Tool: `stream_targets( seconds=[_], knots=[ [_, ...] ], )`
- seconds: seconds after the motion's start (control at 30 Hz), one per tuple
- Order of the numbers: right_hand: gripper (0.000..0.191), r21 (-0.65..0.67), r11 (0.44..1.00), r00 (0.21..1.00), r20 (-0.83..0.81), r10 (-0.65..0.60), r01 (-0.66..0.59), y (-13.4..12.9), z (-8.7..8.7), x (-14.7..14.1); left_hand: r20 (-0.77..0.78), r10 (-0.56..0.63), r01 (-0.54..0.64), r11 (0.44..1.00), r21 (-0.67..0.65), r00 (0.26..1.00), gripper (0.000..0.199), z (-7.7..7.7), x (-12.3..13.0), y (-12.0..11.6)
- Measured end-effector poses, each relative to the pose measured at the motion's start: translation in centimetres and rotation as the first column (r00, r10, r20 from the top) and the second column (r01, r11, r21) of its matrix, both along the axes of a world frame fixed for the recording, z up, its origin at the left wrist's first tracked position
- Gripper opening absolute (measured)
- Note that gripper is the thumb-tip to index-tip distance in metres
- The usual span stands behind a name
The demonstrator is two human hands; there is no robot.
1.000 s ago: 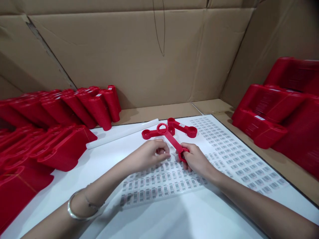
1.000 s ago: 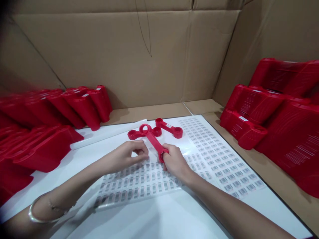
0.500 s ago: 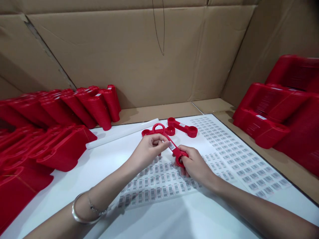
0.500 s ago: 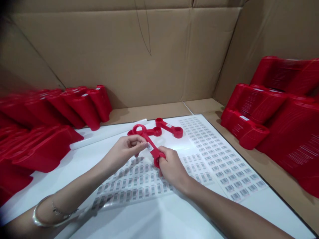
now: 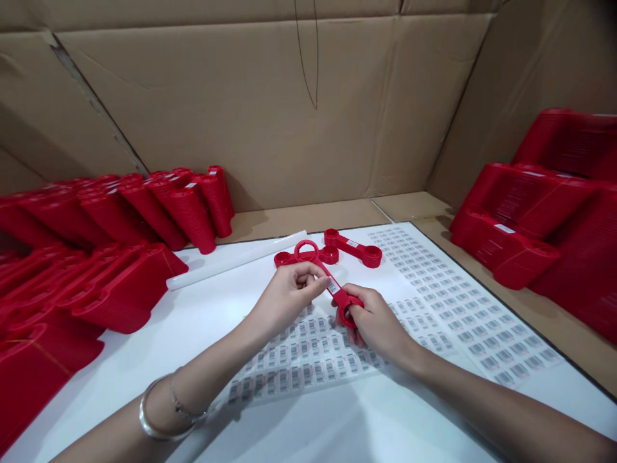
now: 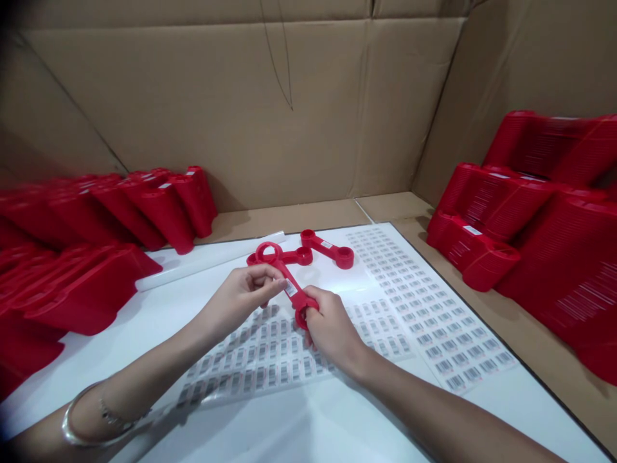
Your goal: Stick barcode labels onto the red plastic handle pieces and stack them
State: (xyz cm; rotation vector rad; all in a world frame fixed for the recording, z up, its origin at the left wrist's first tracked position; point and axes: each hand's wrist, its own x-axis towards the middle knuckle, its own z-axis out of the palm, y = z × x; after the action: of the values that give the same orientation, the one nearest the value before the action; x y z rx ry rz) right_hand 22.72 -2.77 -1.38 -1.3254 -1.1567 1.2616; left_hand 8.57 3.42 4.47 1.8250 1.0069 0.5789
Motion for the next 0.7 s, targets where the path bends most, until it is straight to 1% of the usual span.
stream_targets(
  seconds=[0.07,0.1,0.13,0.17,0.2,0.23,0.27,0.33,0.37,0.4,0.43,0.47,0.5,0.6,0.63,0.7],
  knots=[
    [0.015,0.004,1.000,1.000,-0.004,0.001,-0.001,0.0,0.0,0.0,-0.011,-0.006,0.007,0.999,0.053,1.000,0.023,-0.2,0.0,0.0],
    [0.015,0.005,1.000,1.000,-0.004,0.001,-0.001,0.0,0.0,-0.1,-0.017,-0.006,0.008,0.994,0.111,1.000,0.022,-0.4,-0.1,0.0],
    [0.016,0.009,1.000,1.000,-0.004,0.002,-0.002,0.0,0.0,-0.1,-0.025,-0.002,0.006,0.982,0.189,1.000,0.021,-0.7,-0.1,-0.1],
    [0.016,0.013,1.000,1.000,-0.003,0.002,-0.002,-0.1,0.0,-0.2,-0.037,0.008,0.002,0.958,0.286,0.999,0.020,-0.9,-0.1,-0.2],
    [0.016,0.017,1.000,1.000,-0.001,0.003,-0.003,-0.1,0.0,-0.3,-0.055,0.023,0.000,0.919,0.394,0.998,0.019,-1.2,-0.2,-0.3],
    [0.016,0.021,1.000,1.000,0.003,0.003,-0.003,-0.2,0.0,-0.4,-0.080,0.043,0.004,0.863,0.504,0.996,0.018,-1.6,-0.2,-0.4],
    [0.016,0.027,1.000,1.000,0.009,0.005,-0.006,-0.3,0.0,-0.5,-0.106,0.065,0.013,0.792,0.610,0.992,0.017,-1.9,-0.2,-0.5],
    [0.016,0.049,0.999,1.000,0.024,0.013,-0.014,-0.5,0.0,-0.6,-0.138,0.115,0.037,0.622,0.782,0.984,0.019,-2.6,-0.3,-0.5],
    [0.016,0.062,0.998,0.999,0.032,0.015,-0.017,-0.6,0.0,-0.7,-0.138,0.136,0.043,0.538,0.842,0.981,0.020,-2.9,-0.3,-0.5],
    [0.016,0.074,0.997,0.999,0.038,0.015,-0.017,-0.6,0.0,-0.7,-0.127,0.152,0.041,0.469,0.882,0.980,0.021,-3.1,-0.4,-0.4],
    [0.017,0.085,0.996,0.999,0.045,0.013,-0.017,-0.7,-0.1,-0.7,-0.108,0.165,0.030,0.418,0.908,0.980,0.021,-3.3,-0.4,-0.2],
    [0.016,0.091,0.996,0.999,0.052,0.014,-0.019,-0.7,-0.1,-0.8,-0.083,0.179,0.007,0.388,0.922,0.980,0.019,-3.4,-0.5,0.1],
    [0.016,0.091,0.996,0.998,0.058,0.016,-0.021,-0.7,-0.1,-0.8,-0.055,0.194,-0.022,0.375,0.927,0.979,0.016,-3.4,-0.5,0.3],
    [0.017,0.074,0.996,0.997,0.070,0.036,-0.041,-0.8,-0.1,-0.8,-0.012,0.245,-0.087,0.389,0.917,0.969,0.012,-3.2,-0.8,1.0],
    [0.017,0.072,0.997,0.997,0.070,0.036,-0.041,-0.8,-0.1,-0.8,-0.020,0.249,-0.082,0.392,0.916,0.968,0.013,-3.1,-0.8,1.1],
    [0.018,0.079,0.996,0.998,0.060,0.031,-0.036,-0.8,-0.1,-0.8,-0.069,0.229,-0.025,0.387,0.922,0.971,0.020,-3.0,-0.8,0.9]
  ],
)
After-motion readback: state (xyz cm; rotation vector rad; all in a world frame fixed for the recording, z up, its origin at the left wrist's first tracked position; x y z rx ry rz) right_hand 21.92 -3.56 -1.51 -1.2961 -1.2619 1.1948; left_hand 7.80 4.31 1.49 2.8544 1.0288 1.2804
